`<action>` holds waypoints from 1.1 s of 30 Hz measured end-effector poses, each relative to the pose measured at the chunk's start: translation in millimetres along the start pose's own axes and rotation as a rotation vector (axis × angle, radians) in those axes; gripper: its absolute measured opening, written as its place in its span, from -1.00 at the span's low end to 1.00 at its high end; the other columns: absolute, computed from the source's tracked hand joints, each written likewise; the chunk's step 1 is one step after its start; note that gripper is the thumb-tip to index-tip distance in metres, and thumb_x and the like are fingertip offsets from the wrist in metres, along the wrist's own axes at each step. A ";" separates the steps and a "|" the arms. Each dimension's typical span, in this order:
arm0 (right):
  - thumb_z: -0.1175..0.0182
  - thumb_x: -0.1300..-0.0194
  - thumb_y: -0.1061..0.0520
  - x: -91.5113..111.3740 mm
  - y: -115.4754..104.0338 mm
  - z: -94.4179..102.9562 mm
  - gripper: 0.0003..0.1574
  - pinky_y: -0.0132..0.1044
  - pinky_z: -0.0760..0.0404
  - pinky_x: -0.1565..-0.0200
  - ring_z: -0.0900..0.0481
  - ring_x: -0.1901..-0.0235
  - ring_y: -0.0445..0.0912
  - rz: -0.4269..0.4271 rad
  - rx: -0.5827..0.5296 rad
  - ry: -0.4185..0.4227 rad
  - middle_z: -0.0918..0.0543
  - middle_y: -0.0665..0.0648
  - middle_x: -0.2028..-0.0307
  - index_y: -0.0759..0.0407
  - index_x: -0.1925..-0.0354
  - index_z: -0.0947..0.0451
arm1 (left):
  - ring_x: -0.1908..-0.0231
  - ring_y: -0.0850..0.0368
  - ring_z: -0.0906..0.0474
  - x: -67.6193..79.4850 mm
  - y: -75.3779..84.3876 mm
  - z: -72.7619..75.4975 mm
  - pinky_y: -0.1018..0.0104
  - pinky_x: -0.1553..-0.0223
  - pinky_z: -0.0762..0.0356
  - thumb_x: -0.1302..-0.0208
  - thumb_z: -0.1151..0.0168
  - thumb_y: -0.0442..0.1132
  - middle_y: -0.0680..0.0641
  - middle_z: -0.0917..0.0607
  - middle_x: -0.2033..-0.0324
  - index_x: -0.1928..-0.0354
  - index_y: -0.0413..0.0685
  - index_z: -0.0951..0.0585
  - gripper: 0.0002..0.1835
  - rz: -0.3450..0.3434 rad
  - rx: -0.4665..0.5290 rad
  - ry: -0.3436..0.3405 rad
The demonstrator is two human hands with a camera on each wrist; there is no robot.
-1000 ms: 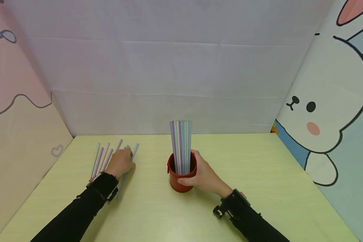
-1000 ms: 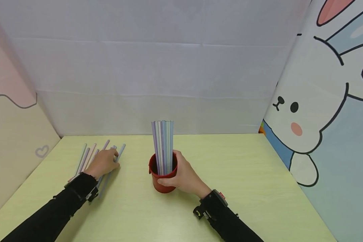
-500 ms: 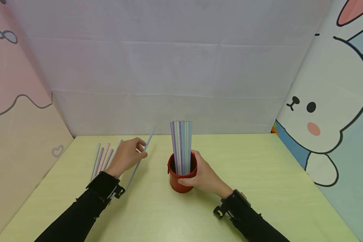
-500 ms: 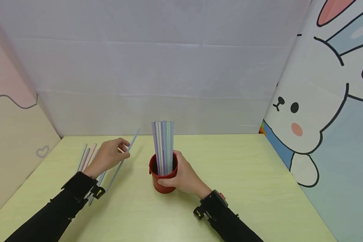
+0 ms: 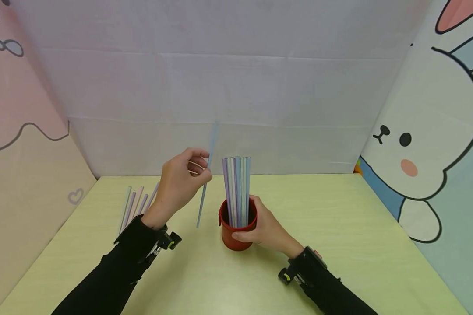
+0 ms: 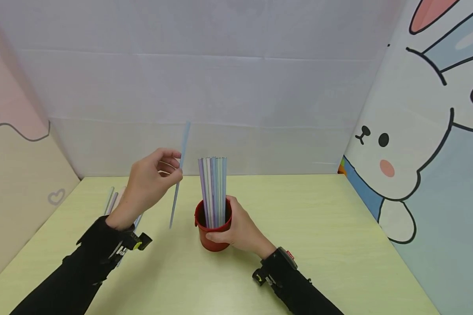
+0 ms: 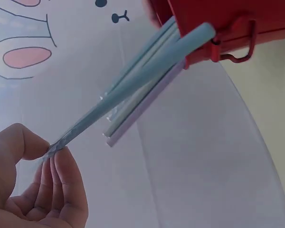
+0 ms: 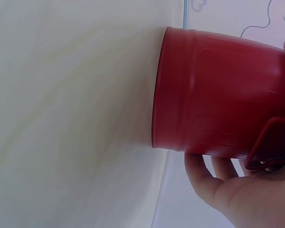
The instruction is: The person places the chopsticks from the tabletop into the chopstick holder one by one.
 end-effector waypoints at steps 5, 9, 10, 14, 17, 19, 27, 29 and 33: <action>-0.46 -0.01 0.17 0.8 4.8 -0.4 0.11 -0.01 -0.53 -0.05 -0.42 -0.09 0.03 0.009 0.006 0.004 -0.39 0.14 -0.18 0.19 -0.36 0.00 | 0.36 0.33 -0.54 -5.5 16.8 -11.0 0.38 0.28 -0.60 -0.12 -0.23 -0.36 0.14 -0.57 0.35 0.05 0.03 -0.55 -0.67 -0.089 0.084 0.091; -0.47 -0.01 0.16 3.9 4.7 -0.3 0.12 -0.02 -0.52 -0.05 -0.42 -0.10 0.03 0.005 0.006 -0.003 -0.39 0.13 -0.18 0.17 -0.36 0.00 | 0.35 0.32 -0.54 -4.4 27.8 -22.7 0.39 0.28 -0.61 -0.12 -0.24 -0.38 0.14 -0.57 0.35 0.04 0.02 -0.53 -0.66 -0.107 0.131 0.133; -0.46 -0.01 0.18 5.0 2.4 -0.1 0.11 0.00 -0.52 -0.05 -0.42 -0.10 0.05 0.005 0.003 -0.007 -0.38 0.15 -0.18 0.19 -0.36 0.00 | 0.34 0.32 -0.54 -3.4 29.5 -26.2 0.39 0.28 -0.61 -0.13 -0.23 -0.38 0.14 -0.57 0.34 0.03 0.01 -0.52 -0.66 -0.112 0.140 0.139; -0.46 -0.02 0.18 7.5 2.9 0.0 0.10 0.00 -0.51 -0.07 -0.42 -0.10 0.04 0.018 -0.001 -0.018 -0.39 0.15 -0.18 0.19 -0.36 0.00 | 0.35 0.32 -0.53 0.7 31.8 -41.2 0.38 0.30 -0.62 -0.14 -0.21 -0.39 0.13 -0.57 0.34 0.04 -0.02 -0.49 -0.67 -0.133 0.171 0.145; -0.45 -0.03 0.18 9.4 3.4 -0.5 0.09 0.00 -0.50 -0.07 -0.42 -0.09 0.05 0.031 -0.002 -0.031 -0.39 0.15 -0.18 0.19 -0.36 0.00 | 0.36 0.30 -0.54 6.3 28.2 -51.9 0.38 0.33 -0.62 -0.15 -0.22 -0.39 0.11 -0.56 0.35 0.04 -0.04 -0.48 -0.68 -0.134 0.174 0.136; -0.44 -0.04 0.17 9.3 3.9 -1.1 0.09 0.00 -0.51 -0.07 -0.42 -0.09 0.04 0.035 0.003 -0.037 -0.38 0.15 -0.18 0.19 -0.36 0.00 | 0.36 0.30 -0.53 10.0 22.8 -57.8 0.39 0.34 -0.62 -0.15 -0.23 -0.38 0.11 -0.55 0.35 0.04 -0.06 -0.47 -0.69 -0.127 0.162 0.125; -0.45 -0.04 0.17 5.1 5.1 -1.7 0.11 0.00 -0.54 -0.03 -0.43 -0.07 0.04 0.028 0.019 -0.020 -0.39 0.17 -0.17 0.19 -0.37 0.01 | 0.40 0.30 -0.53 20.1 -0.6 -76.6 0.43 0.36 -0.61 -0.12 -0.24 -0.39 0.06 -0.57 0.38 0.07 -0.08 -0.48 -0.69 -0.049 0.136 0.061; -0.45 -0.04 0.17 4.2 5.1 -2.1 0.10 0.00 -0.54 -0.03 -0.44 -0.07 0.05 0.024 0.016 -0.017 -0.39 0.17 -0.17 0.19 -0.37 0.02 | 0.41 0.31 -0.53 21.4 -4.1 -80.3 0.44 0.36 -0.61 -0.11 -0.24 -0.39 0.06 -0.57 0.39 0.08 -0.07 -0.47 -0.69 -0.031 0.132 0.049; -0.44 -0.04 0.17 2.3 4.9 -2.8 0.09 -0.01 -0.54 -0.02 -0.45 -0.06 0.05 0.011 0.007 -0.011 -0.40 0.17 -0.15 0.16 -0.36 0.01 | 0.42 0.32 -0.53 22.3 -11.0 -85.6 0.44 0.36 -0.61 -0.10 -0.25 -0.37 0.06 -0.58 0.40 0.08 -0.06 -0.48 -0.69 -0.011 0.126 0.031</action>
Point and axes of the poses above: each hand's wrist, its own x-axis away from the middle knuckle, its own z-axis out of the back of the hand, y = z × x, the point moved 2 cm from there along -x, towards the middle knuckle
